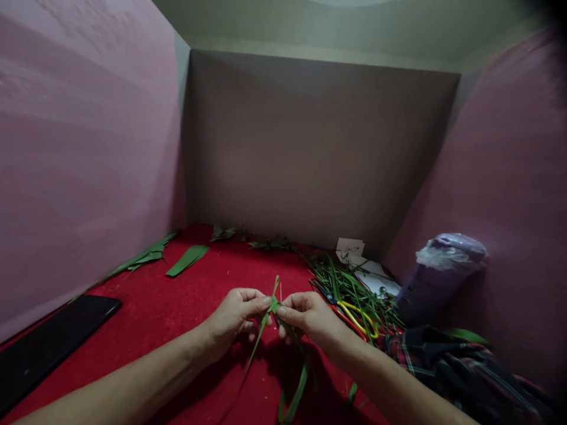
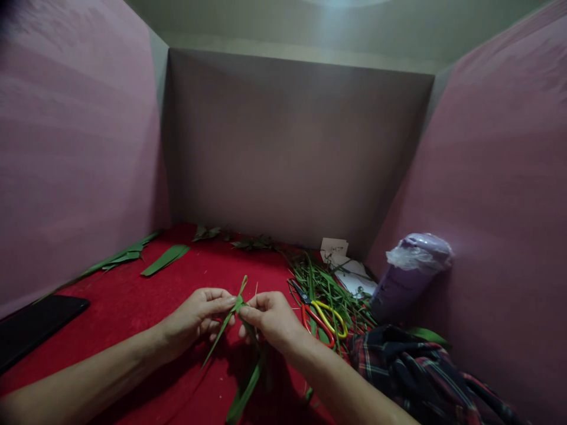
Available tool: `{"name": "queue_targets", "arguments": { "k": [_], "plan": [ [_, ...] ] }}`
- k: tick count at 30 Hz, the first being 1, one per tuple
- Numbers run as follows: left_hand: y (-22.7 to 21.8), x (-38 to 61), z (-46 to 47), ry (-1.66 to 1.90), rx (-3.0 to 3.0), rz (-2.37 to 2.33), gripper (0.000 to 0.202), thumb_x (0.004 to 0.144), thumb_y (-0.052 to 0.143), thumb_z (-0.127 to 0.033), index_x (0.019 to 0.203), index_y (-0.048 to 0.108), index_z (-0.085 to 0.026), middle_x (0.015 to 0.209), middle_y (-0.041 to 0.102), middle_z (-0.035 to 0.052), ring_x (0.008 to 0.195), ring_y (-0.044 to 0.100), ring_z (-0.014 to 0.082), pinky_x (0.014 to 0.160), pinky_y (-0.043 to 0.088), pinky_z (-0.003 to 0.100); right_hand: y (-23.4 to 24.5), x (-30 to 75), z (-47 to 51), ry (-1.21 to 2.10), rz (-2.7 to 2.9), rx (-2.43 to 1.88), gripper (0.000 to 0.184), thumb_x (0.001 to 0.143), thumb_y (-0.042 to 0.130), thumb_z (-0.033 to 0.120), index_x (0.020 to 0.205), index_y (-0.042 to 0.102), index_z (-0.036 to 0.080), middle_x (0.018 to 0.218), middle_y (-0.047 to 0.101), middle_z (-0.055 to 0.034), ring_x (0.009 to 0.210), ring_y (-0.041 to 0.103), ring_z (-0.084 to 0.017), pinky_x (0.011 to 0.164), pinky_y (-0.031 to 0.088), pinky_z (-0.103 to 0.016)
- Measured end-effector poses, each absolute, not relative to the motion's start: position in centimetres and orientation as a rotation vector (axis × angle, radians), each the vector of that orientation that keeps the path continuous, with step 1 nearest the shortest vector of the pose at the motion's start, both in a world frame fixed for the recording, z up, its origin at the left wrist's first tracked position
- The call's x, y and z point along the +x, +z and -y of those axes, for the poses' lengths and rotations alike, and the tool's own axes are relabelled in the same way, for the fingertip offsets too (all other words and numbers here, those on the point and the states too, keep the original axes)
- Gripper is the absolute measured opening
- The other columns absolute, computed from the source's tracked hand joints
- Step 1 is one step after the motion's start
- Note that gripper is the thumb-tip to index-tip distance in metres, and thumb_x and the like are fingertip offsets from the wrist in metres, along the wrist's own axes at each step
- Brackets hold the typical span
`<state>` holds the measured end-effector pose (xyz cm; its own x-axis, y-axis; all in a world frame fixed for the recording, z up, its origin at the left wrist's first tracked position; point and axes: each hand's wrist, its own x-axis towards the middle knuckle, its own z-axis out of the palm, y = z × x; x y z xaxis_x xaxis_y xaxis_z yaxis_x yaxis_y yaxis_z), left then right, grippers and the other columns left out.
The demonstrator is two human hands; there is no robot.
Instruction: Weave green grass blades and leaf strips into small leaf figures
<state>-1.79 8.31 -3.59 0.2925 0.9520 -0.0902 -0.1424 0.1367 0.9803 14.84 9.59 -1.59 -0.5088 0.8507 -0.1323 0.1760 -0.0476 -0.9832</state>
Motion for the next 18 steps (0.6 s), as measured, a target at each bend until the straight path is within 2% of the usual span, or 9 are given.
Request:
{"name": "queue_targets", "arguments": {
  "k": [5,13,15,18],
  "plan": [
    [-3.5,-1.6,-8.1,1.003,1.144,-0.952,0.028,0.069,0.062,-0.039,0.070,0.055,-0.013,0.059,0.056,-0.0003,0.037,0.041,0.0040,0.037,0.034,0.017,-1.5,14.8,-9.3,1.594,1.699,-1.074,0.032,0.066,0.060,0.044,0.063,0.053,0.013,0.052,0.058,-0.0013,0.040,0.046,-0.008,0.041,0.028,-0.020],
    [-3.7,-2.7,-9.4,1.075,1.120,-1.045,0.026,0.066,0.064,-0.037,0.066,0.053,-0.013,0.053,0.053,-0.0026,0.036,0.040,0.0043,0.037,0.033,0.018,-0.8,15.2,-9.4,1.748,1.741,-1.081,0.020,0.065,0.061,0.030,0.068,0.051,0.013,0.055,0.054,0.0015,0.040,0.044,-0.006,0.041,0.031,-0.018],
    [-3.8,-3.2,-10.0,1.088,1.118,-1.074,0.026,0.065,0.064,-0.036,0.065,0.053,-0.013,0.052,0.053,-0.0025,0.035,0.039,0.0040,0.036,0.031,0.018,-0.7,15.4,-9.5,1.677,1.794,-1.129,0.017,0.067,0.058,0.025,0.077,0.051,0.012,0.055,0.052,0.0029,0.039,0.042,-0.005,0.039,0.030,-0.018],
    [-4.0,-3.8,-10.6,1.112,1.118,-1.088,0.025,0.066,0.063,-0.035,0.065,0.053,-0.013,0.051,0.052,-0.0027,0.034,0.036,0.0034,0.036,0.029,0.018,-0.7,15.8,-9.5,1.490,1.890,-1.226,0.035,0.070,0.052,0.017,0.105,0.045,0.013,0.054,0.049,0.0057,0.037,0.040,-0.006,0.037,0.029,-0.018]
  ]
}}
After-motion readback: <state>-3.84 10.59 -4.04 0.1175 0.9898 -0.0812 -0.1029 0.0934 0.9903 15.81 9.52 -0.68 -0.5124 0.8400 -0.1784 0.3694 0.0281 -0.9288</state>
